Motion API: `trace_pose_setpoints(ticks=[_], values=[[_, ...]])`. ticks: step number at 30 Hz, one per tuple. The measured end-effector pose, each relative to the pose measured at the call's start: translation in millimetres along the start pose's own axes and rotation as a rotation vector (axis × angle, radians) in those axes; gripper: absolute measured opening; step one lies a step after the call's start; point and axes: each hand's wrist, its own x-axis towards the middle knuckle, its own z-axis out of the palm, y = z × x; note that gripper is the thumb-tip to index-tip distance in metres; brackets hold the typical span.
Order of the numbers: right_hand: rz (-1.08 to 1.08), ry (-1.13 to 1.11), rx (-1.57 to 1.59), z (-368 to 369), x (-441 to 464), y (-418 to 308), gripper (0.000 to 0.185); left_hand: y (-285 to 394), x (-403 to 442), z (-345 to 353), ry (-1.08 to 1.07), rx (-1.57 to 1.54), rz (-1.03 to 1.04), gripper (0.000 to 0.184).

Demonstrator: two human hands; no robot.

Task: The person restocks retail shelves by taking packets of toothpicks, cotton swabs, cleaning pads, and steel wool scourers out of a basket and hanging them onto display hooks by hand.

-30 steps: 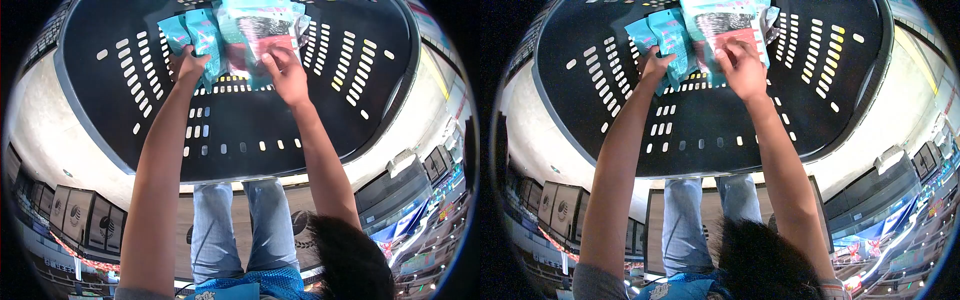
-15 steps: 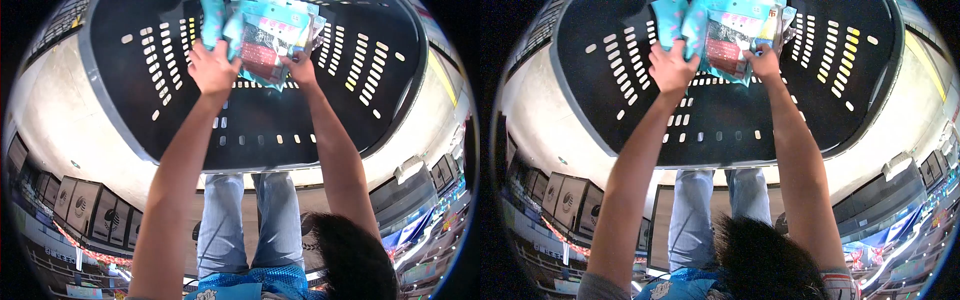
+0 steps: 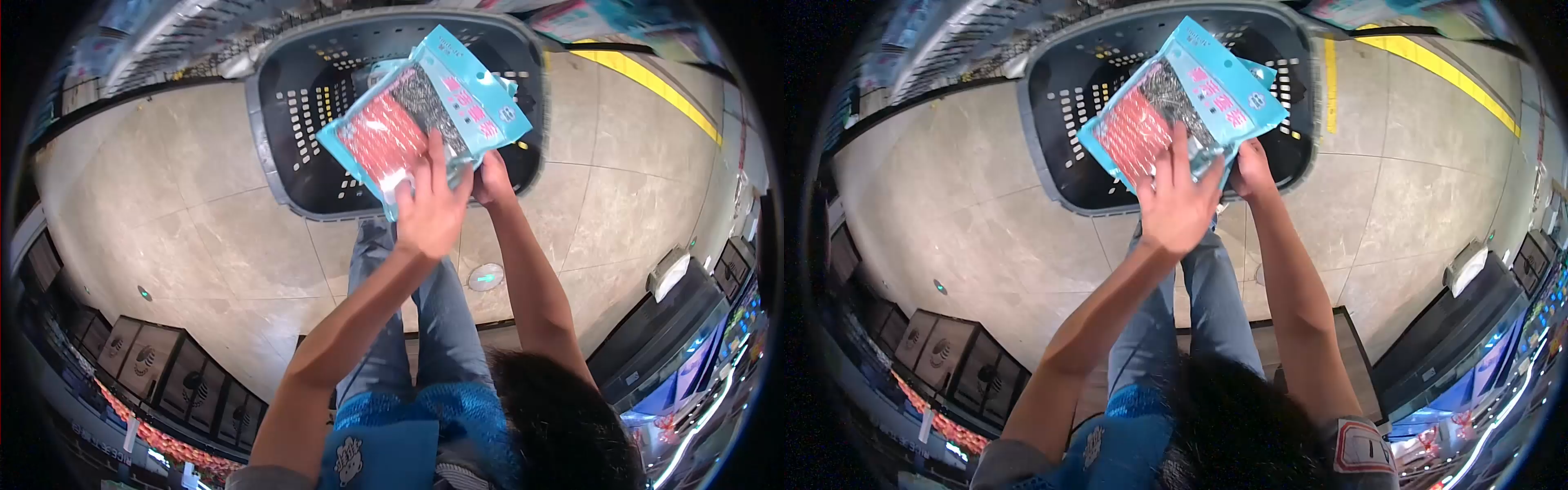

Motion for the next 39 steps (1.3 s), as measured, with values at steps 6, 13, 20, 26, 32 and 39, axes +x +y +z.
trace_pose_setpoints(ticks=[6, 13, 20, 26, 32, 39], values=[[-0.048, -0.026, -0.007, 52, -151, -82, 0.035, 31, -39, -202, -0.136, -0.302, 0.381, 0.038], [-0.239, -0.128, -0.162, 102, -297, -131, 0.034, -18, -48, -266, -0.429, -1.251, -0.166, 0.077], [-0.380, -0.058, -0.286, 94, -369, -124, 0.022, 4, -123, -256, -0.792, -1.945, -0.367, 0.057], [-0.459, -0.047, -0.427, 89, -377, -129, 0.039, -9, -108, -233, -0.858, -1.999, -0.417, 0.045], [-0.603, 0.149, -0.165, 102, -372, -160, 0.037, -31, -62, -204, -1.014, -2.207, -0.329, 0.044], [-0.802, 0.207, -0.218, 117, -340, -263, 0.035, -38, 7, -212, -0.799, -2.116, -0.633, 0.036]])
